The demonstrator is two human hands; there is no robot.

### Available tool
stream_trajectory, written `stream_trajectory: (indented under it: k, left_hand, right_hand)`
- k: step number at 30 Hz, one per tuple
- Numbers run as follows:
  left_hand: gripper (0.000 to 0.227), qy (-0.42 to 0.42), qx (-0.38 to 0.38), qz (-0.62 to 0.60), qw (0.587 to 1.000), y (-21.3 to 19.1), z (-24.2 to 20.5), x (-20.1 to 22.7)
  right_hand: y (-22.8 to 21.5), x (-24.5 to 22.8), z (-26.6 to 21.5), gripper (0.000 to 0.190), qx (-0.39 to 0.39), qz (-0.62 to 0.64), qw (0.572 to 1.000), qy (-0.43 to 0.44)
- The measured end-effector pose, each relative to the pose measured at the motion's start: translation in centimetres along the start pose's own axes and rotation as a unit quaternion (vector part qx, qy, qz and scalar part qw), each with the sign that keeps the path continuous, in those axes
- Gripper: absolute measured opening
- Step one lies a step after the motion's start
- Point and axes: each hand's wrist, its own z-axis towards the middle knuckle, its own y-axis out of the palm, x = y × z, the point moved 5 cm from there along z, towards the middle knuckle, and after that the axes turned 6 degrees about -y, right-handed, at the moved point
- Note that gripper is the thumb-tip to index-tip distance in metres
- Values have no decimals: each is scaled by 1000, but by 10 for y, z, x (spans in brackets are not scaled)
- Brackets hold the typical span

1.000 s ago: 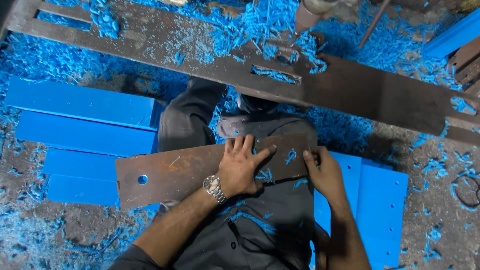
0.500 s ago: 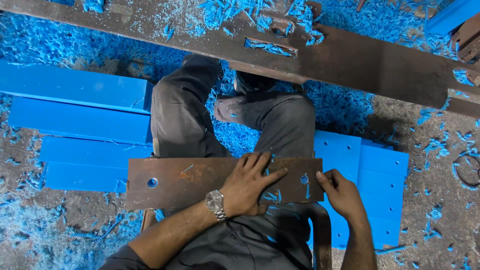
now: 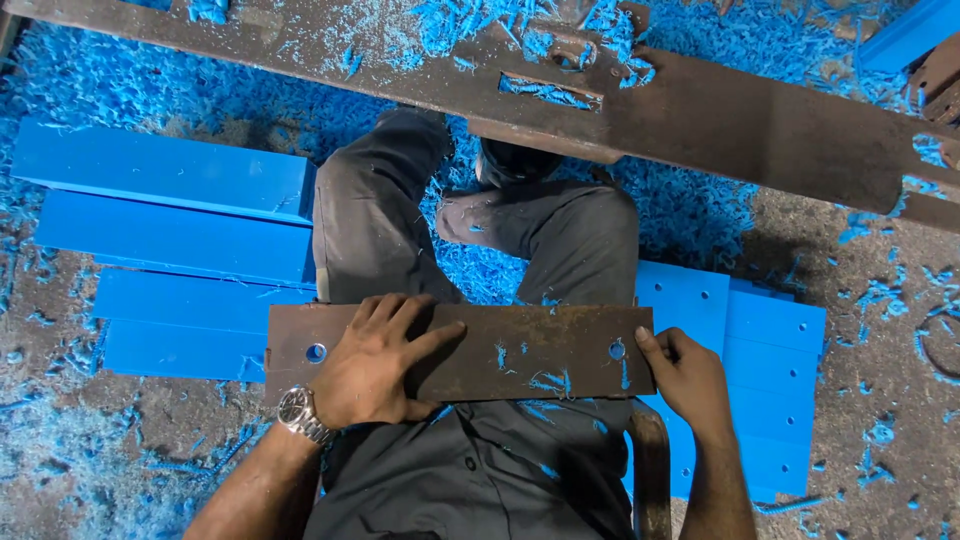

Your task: Drilling holes into blue plastic/metal components using a drill press and a metal template for alignment.

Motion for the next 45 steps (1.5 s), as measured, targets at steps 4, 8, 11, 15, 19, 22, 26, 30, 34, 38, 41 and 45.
stream_trajectory:
  k: [4,8,11,15,19,22,26,30,34,38,41,45]
  left_hand:
    - [92,19,14,-22,999,-16,6,3]
    - [86,16,40,-46,998,-38,21,1]
    - [85,25,59,-16,998,-52,45,-7]
    - [92,30,60,33,997,-52,77,-27]
    - [95,29,71,53,996,-38,93,-49]
    - [92,3,16,47,999,-26,98,-58]
    - [88,14,42,14,999,-33,95,-53]
    - [67,17,108,-33,993,-49,93,-38]
    - [59,29,103,-48,993,-53,98,-15]
    - [51,55,70,-73,993,-49,101,19]
    - [50,83,63,-68,992,-48,104,38]
    - [49,112,49,-68,990,-53,106,55]
  right_hand:
    - [-20,-1,-4,56,16,20,1000,12]
    - [-40,-6,10,49,66,116,990,39]
    - [-38,-7,45,50,84,112,990,6]
    - [-14,-14,96,50,84,113,987,-83]
    - [3,-17,113,52,87,72,991,-70]
    - [-4,-27,104,50,102,75,987,-102]
    - [-31,-75,63,38,115,55,976,-175]
    - [-25,-136,13,64,-3,21,922,-386]
    - [27,-177,-16,90,-140,-30,905,-400]
    - [47,-196,-33,100,-134,-53,890,-432]
    - [57,-198,-34,103,-138,-109,882,-437]
    - [39,-181,-41,100,-156,-97,892,-413]
